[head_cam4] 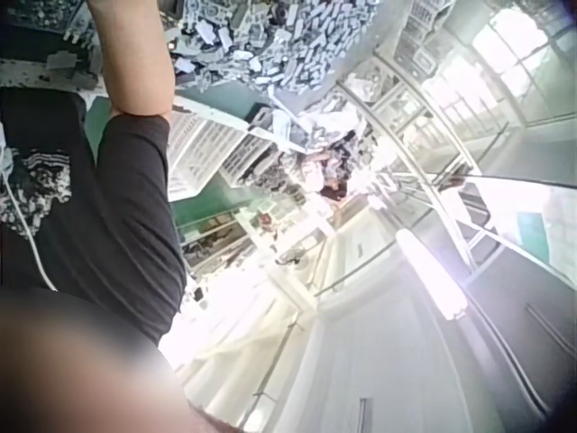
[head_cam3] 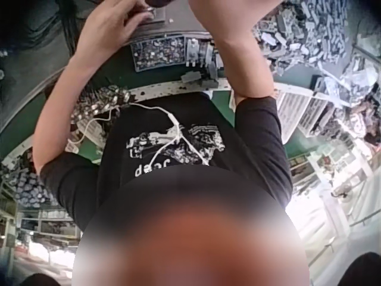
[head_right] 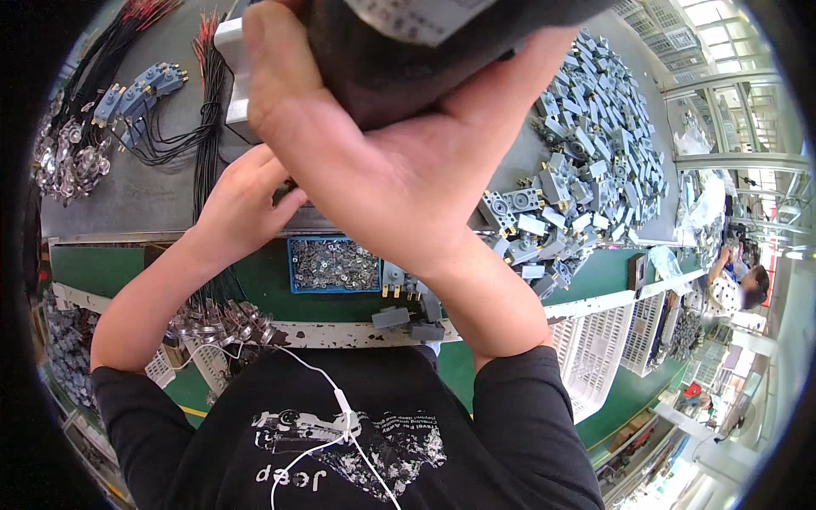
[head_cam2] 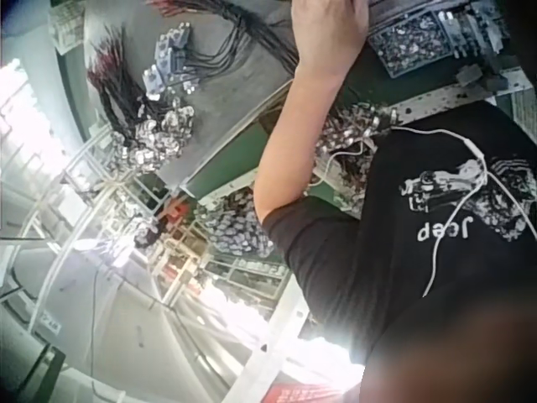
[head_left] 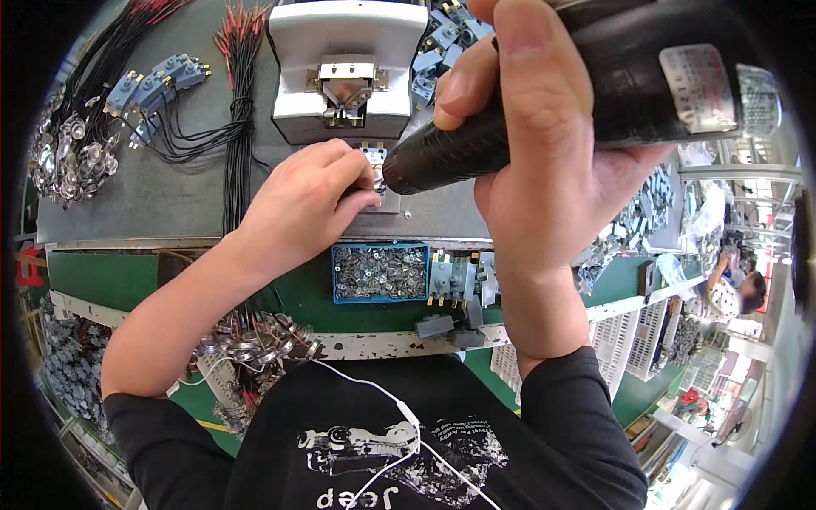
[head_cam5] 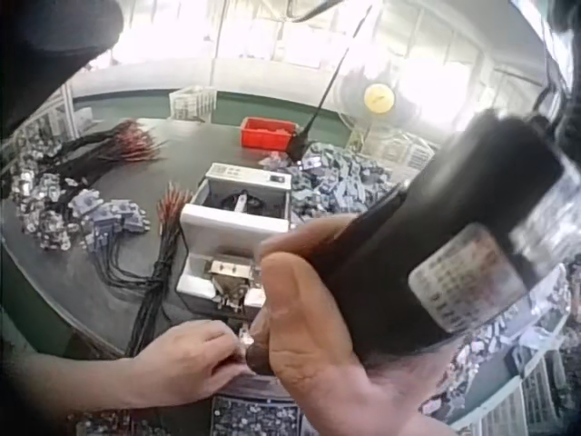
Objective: Assembling electronic switch components using an electric screwdriver at a production workstation.
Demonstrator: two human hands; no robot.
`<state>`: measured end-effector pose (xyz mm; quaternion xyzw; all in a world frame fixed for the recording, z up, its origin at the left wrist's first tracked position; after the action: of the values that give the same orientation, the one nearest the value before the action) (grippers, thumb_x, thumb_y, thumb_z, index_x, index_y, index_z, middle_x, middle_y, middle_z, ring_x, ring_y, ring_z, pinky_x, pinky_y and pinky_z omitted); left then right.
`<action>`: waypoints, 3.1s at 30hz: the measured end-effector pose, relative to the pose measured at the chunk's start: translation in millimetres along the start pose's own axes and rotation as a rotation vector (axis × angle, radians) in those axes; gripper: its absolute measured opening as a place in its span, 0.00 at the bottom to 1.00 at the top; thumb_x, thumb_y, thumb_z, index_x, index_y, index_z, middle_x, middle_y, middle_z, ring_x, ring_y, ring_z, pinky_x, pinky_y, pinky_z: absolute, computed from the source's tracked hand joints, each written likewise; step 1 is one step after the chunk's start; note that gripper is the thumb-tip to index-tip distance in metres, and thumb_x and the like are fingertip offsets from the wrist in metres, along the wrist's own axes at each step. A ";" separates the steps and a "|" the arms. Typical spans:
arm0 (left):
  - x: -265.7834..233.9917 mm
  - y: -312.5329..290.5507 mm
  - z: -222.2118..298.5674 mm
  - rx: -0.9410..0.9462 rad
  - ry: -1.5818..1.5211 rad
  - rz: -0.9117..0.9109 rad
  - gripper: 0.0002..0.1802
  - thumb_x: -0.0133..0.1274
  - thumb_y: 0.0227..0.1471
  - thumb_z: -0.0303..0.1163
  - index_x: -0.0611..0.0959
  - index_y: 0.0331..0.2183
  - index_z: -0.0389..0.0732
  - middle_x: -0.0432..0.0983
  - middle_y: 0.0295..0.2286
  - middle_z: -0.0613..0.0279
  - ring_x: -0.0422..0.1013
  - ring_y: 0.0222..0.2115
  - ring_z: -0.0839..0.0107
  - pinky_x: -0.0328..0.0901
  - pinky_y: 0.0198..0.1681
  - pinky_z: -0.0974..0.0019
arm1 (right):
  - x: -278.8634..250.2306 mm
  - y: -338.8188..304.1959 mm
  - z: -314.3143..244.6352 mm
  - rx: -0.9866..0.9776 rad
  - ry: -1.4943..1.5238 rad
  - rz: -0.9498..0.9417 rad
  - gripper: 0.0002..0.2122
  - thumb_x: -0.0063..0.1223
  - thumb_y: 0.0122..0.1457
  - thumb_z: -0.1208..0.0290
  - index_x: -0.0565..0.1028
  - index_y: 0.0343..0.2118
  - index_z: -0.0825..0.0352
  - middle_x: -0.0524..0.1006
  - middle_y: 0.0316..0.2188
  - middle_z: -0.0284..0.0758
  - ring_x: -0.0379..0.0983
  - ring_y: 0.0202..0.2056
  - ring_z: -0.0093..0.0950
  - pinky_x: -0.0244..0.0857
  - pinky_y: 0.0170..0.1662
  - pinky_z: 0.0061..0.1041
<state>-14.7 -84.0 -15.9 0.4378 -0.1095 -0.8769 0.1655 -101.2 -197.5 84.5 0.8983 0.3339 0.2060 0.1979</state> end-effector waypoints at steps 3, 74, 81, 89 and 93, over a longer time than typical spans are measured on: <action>-1.1 1.5 -0.2 -0.046 -0.016 -0.008 0.12 0.64 0.52 0.30 0.77 0.33 0.38 0.73 0.31 0.56 0.73 0.35 0.53 0.68 0.40 0.54 | 0.5 1.2 -1.0 0.006 0.002 -0.033 0.17 0.64 0.52 0.89 0.71 0.44 0.74 0.81 0.32 0.39 0.79 0.32 0.23 0.74 0.34 0.21; -92.5 -59.5 -7.3 -0.269 0.239 -0.523 0.09 0.63 0.44 0.27 0.86 0.33 0.42 0.77 0.30 0.57 0.74 0.38 0.53 0.68 0.44 0.53 | -21.9 -58.7 23.6 -0.176 -0.368 -0.542 0.22 0.51 0.63 0.86 0.68 0.60 0.72 0.79 0.48 0.45 0.77 0.43 0.30 0.70 0.52 0.30; -74.1 -78.3 -2.1 -0.298 0.337 -0.842 0.06 0.61 0.49 0.34 0.86 0.32 0.46 0.78 0.29 0.58 0.76 0.38 0.55 0.70 0.44 0.54 | 61.1 -139.0 84.3 0.302 -0.280 -1.230 0.09 0.52 0.58 0.76 0.81 0.40 0.66 0.81 0.36 0.42 0.79 0.39 0.44 0.73 0.43 0.41; -81.5 -83.1 -4.5 -0.326 0.227 -0.815 0.10 0.66 0.45 0.37 0.84 0.30 0.44 0.76 0.28 0.59 0.75 0.35 0.56 0.68 0.41 0.54 | 81.0 -152.0 104.1 0.496 -0.618 -1.334 0.10 0.55 0.64 0.65 0.78 0.39 0.68 0.80 0.26 0.46 0.79 0.34 0.47 0.74 0.41 0.43; -85.8 -89.3 -2.2 -0.291 0.179 -0.770 0.11 0.66 0.46 0.38 0.85 0.31 0.44 0.77 0.28 0.59 0.75 0.35 0.55 0.69 0.41 0.54 | 42.2 -132.8 81.1 0.810 -0.296 -1.287 0.09 0.54 0.64 0.71 0.73 0.44 0.68 0.81 0.29 0.40 0.81 0.31 0.33 0.75 0.37 0.32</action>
<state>17.9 31.2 15.5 0.4931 0.2019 -0.8397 -0.1052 -100.1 -93.7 -38.8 0.5481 0.8093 -0.2100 -0.0227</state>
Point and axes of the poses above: each hand's wrist, its own y-axis towards the middle knuckle, its own x-axis out of the palm, z = x × y, the point moved 6 cm from there along y, towards the middle knuckle
